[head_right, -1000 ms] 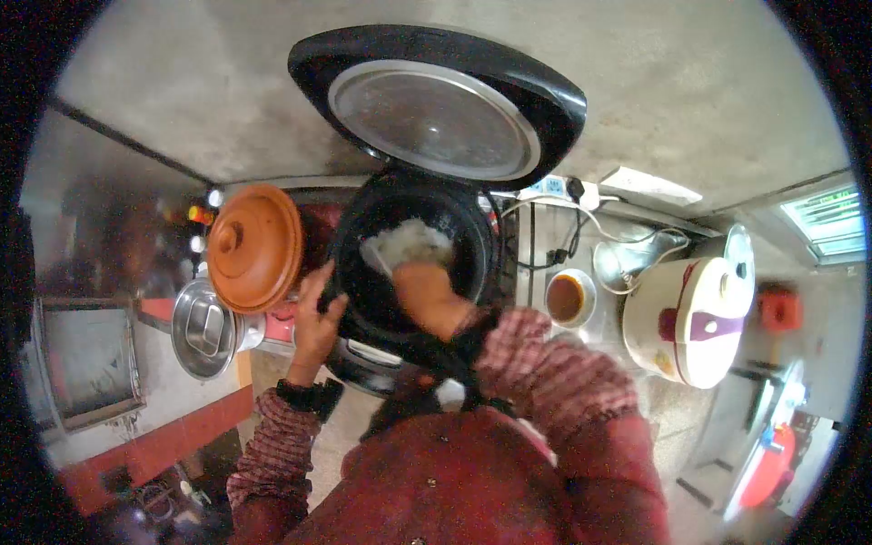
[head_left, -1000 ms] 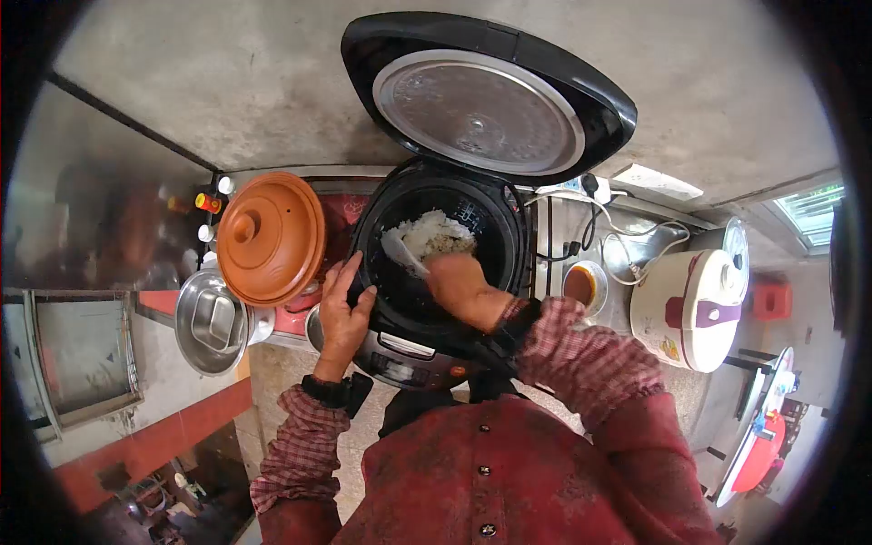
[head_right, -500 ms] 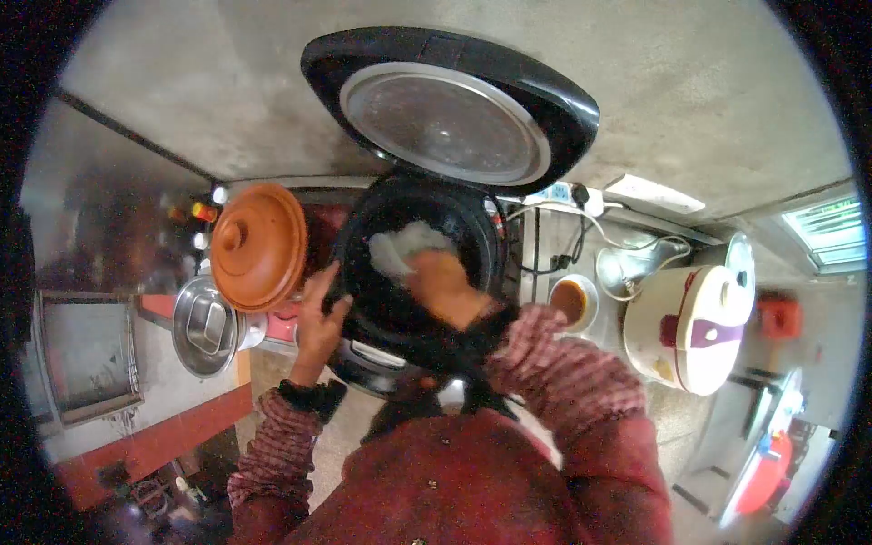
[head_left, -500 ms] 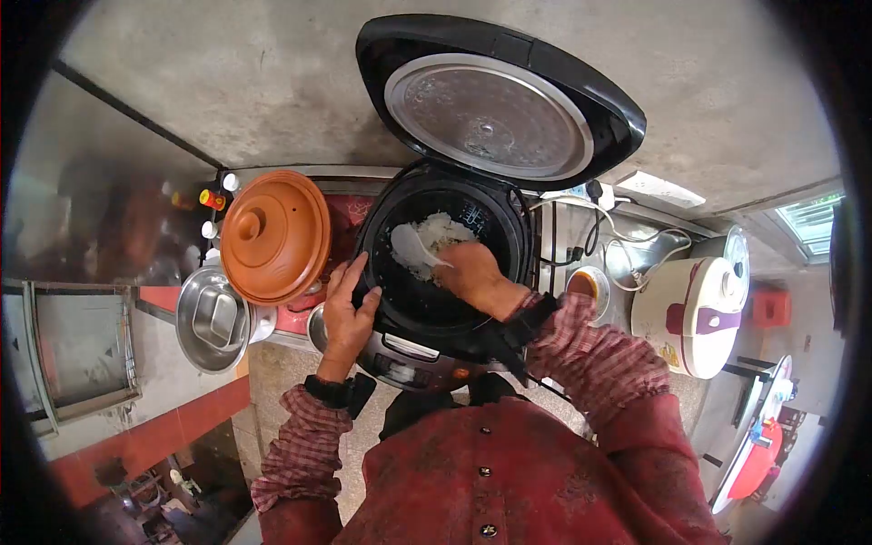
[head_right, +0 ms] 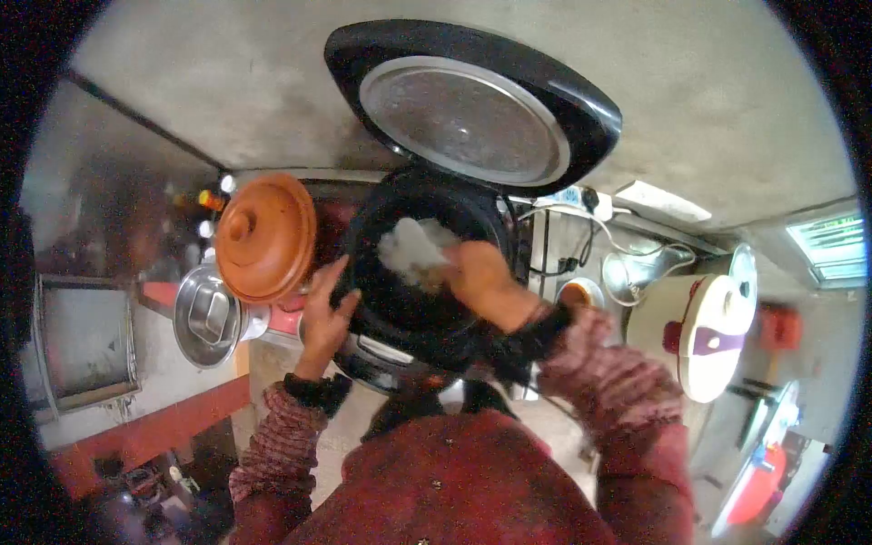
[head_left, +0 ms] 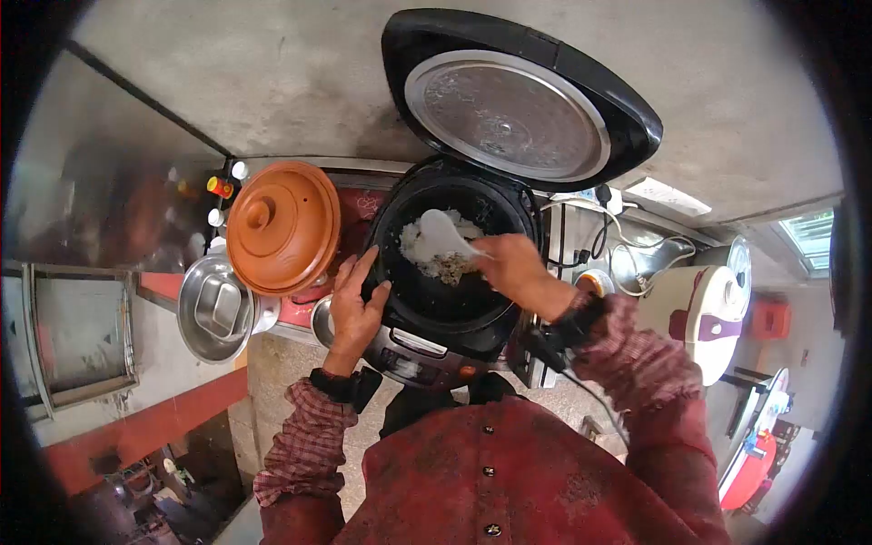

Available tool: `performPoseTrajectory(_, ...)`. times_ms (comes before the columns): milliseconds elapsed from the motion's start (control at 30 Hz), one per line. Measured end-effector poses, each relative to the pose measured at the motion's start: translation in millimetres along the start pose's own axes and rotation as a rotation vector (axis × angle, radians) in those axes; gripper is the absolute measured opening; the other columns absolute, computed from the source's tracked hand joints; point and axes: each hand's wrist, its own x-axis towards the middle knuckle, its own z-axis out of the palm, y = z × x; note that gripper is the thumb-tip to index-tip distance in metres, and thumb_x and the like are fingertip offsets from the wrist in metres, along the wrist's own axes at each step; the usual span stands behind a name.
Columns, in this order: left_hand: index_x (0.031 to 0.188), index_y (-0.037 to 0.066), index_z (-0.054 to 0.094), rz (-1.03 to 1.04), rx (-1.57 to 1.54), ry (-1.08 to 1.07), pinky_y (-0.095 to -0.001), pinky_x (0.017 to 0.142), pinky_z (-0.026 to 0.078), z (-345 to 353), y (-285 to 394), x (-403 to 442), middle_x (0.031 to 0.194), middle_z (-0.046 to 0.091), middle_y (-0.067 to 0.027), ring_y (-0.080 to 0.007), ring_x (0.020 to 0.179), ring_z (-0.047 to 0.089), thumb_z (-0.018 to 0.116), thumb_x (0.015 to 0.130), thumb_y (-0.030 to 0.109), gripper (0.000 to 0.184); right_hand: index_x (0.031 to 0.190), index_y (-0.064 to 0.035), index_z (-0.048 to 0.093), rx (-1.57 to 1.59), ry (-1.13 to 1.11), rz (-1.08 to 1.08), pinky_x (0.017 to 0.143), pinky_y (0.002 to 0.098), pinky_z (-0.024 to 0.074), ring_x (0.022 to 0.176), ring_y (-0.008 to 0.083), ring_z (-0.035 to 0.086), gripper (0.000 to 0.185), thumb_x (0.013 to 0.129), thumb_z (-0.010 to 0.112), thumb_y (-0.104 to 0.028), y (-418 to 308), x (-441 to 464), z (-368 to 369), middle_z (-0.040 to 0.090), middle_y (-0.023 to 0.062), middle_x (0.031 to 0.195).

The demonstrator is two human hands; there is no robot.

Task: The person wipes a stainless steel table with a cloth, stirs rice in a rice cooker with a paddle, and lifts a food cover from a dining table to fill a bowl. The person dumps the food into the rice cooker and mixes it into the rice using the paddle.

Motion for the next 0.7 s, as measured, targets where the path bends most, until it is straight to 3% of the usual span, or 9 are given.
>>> performPoseTrajectory(33, 0.124, 0.009, 0.055, -0.007, -0.005, 0.011, -0.0383, 0.098, 0.037, 0.4, 0.0, 0.6, 0.121, 0.051, -0.0211, -0.0366, 0.113, 0.049, 0.065, 0.074, 0.012, 0.052, 0.091, -0.0039, 0.065, -0.226, 0.139, -0.246, 0.056, 0.0396, 0.0487, 0.064, 0.0329, 0.062, 0.014, 0.082, 0.058, -0.013, 12.0, -5.2, -7.3, 0.062, 0.0203, 0.073)
performPoseTrajectory(100, 0.125, 0.011, 0.055, 0.037, -0.010, 0.022, -0.0395, 0.098, 0.037, 0.4, -0.6, -0.5, 0.122, 0.051, -0.0227, -0.0382, 0.113, 0.048, 0.065, 0.074, 0.012, 0.052, 0.093, -0.0036, 0.064, -0.293, 0.061, -0.242, 0.057, 0.0430, 0.0465, 0.069, 0.0406, 0.058, 0.015, 0.081, 0.059, -0.012, -8.9, -10.6, -50.6, 0.059, 0.0219, 0.073)
performPoseTrajectory(233, 0.125, 0.012, 0.055, 0.064, 0.017, 0.063, -0.0405, 0.098, 0.037, 2.1, -3.0, -1.9, 0.122, 0.051, -0.0240, -0.0389, 0.113, 0.048, 0.066, 0.074, 0.013, 0.052, 0.089, -0.0022, 0.062, -0.472, 0.027, -0.295, 0.056, 0.0443, 0.0456, 0.066, 0.0416, 0.057, 0.013, 0.078, 0.058, -0.009, -18.1, -12.3, -87.0, 0.057, 0.0209, 0.070)
performPoseTrajectory(300, 0.126, 0.013, 0.054, 0.066, 0.037, 0.065, -0.0414, 0.098, 0.038, 2.5, -2.9, -1.9, 0.122, 0.051, -0.0246, -0.0397, 0.113, 0.048, 0.065, 0.075, 0.013, 0.052, 0.077, -0.0041, 0.061, -0.622, -0.171, -0.279, 0.060, 0.0460, 0.0499, 0.071, 0.0390, 0.062, 0.009, 0.070, 0.058, -0.007, -9.6, -8.0, -83.4, 0.062, 0.0198, 0.074)
performPoseTrajectory(467, 0.127, 0.014, 0.053, 0.060, 0.062, 0.049, -0.0420, 0.098, 0.037, 2.1, -7.2, -2.5, 0.123, 0.050, -0.0253, -0.0407, 0.115, 0.047, 0.065, 0.075, 0.014, 0.053, 0.068, -0.0045, 0.067, -0.710, -0.192, -0.333, 0.064, 0.0439, 0.0521, 0.071, 0.0369, 0.063, 0.008, 0.066, 0.059, -0.005, 1.0, 8.8, -41.9, 0.063, 0.0205, 0.073)
performPoseTrajectory(600, 0.128, 0.016, 0.051, 0.085, 0.073, 0.058, -0.0425, 0.099, 0.036, 4.4, -11.2, -4.2, 0.125, 0.048, -0.0257, -0.0408, 0.116, 0.045, 0.065, 0.077, 0.015, 0.054, 0.069, -0.0039, 0.067, -0.716, -0.288, -0.296, 0.066, 0.0427, 0.0533, 0.072, 0.0369, 0.064, 0.008, 0.066, 0.060, -0.006, -1.3, 21.0, -24.3, 0.063, 0.0205, 0.073)
performPoseTrajectory(700, 0.129, 0.017, 0.050, 0.051, 0.078, 0.049, -0.0428, 0.099, 0.036, 3.6, -10.3, -5.2, 0.126, 0.047, -0.0261, -0.0413, 0.116, 0.045, 0.064, 0.077, 0.016, 0.054, 0.070, -0.0042, 0.068, -0.789, -0.371, -0.252, 0.065, 0.0431, 0.0532, 0.073, 0.0364, 0.065, 0.009, 0.066, 0.060, -0.006, -22.3, 25.0, -52.6, 0.064, 0.0198, 0.074)
